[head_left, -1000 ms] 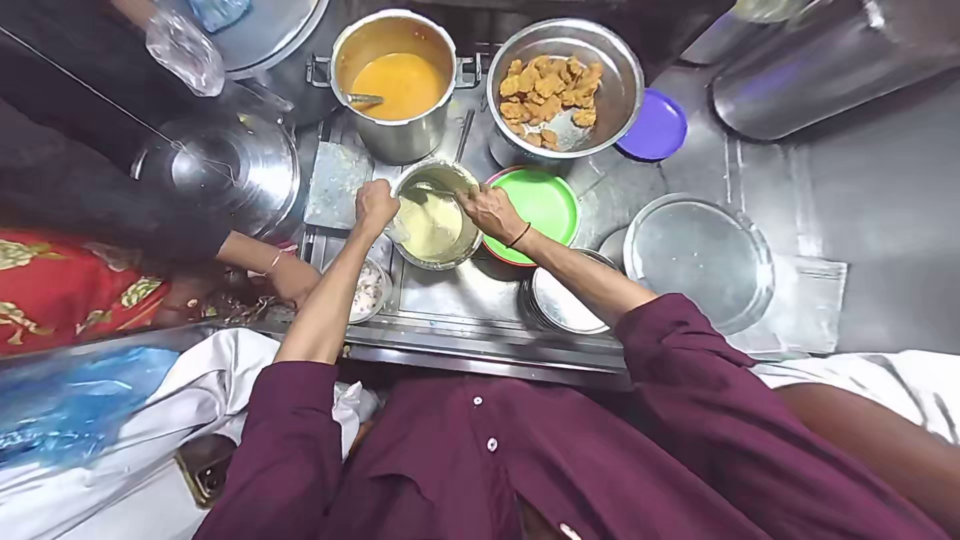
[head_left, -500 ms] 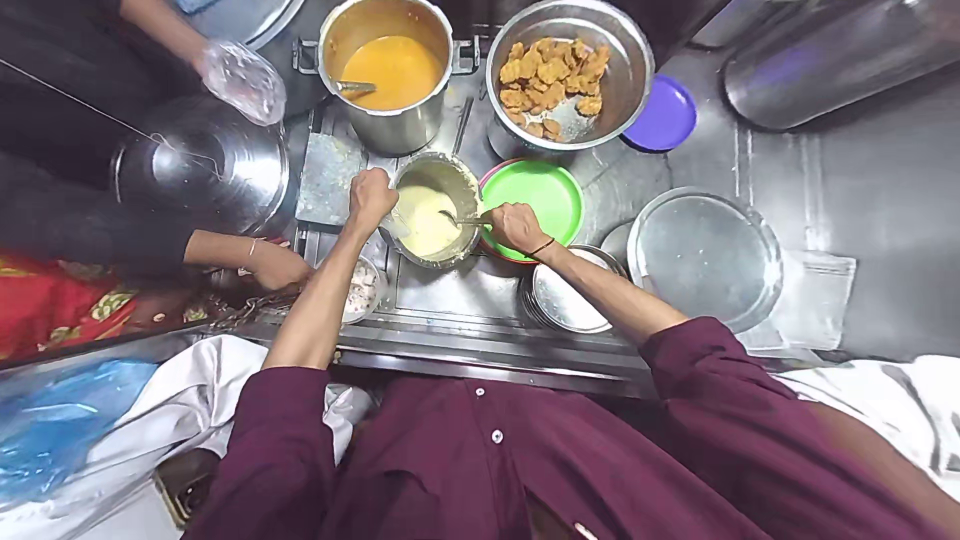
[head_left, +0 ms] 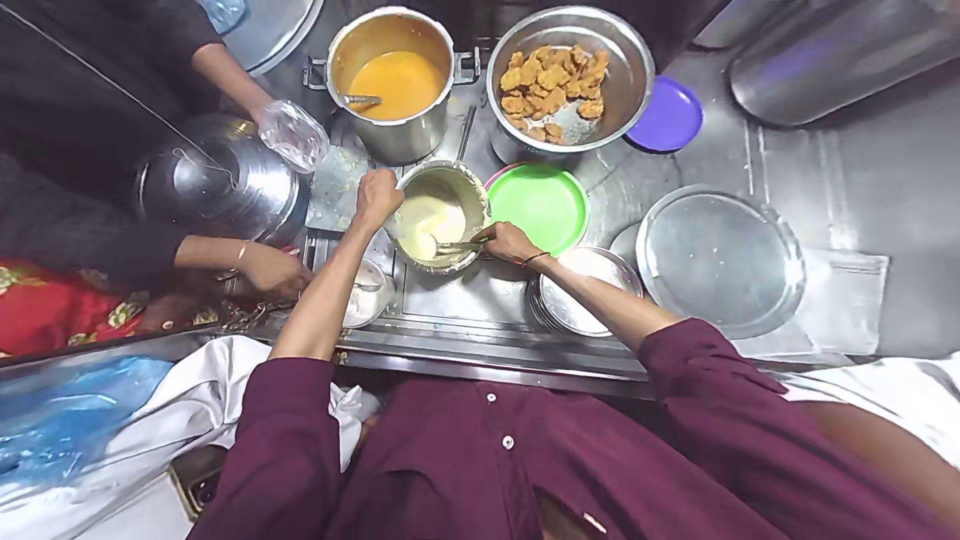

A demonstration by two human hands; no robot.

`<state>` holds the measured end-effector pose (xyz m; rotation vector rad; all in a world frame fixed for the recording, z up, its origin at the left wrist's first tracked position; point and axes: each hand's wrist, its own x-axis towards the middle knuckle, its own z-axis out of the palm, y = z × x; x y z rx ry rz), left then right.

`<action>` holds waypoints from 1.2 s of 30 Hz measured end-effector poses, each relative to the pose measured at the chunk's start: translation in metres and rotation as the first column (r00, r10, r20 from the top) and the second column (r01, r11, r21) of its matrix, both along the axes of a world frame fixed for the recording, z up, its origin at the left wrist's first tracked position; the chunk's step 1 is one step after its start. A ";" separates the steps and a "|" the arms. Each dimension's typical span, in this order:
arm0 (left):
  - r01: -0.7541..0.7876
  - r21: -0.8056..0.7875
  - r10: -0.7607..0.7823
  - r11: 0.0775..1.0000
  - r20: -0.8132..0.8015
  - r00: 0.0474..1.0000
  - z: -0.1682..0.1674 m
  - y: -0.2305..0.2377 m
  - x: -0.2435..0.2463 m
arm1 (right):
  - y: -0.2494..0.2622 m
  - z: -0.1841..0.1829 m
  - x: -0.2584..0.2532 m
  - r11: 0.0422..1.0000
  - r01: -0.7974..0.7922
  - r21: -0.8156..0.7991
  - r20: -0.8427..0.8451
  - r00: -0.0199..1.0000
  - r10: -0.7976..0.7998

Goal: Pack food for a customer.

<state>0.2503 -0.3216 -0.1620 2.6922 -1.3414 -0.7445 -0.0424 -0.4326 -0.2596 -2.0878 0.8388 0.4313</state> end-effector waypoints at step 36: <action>0.000 0.163 0.010 0.987 -0.058 0.998 -0.072 0.004 0.067 | -0.027 0.025 -0.038 0.885 0.345 0.311 0.215 0.882 -0.420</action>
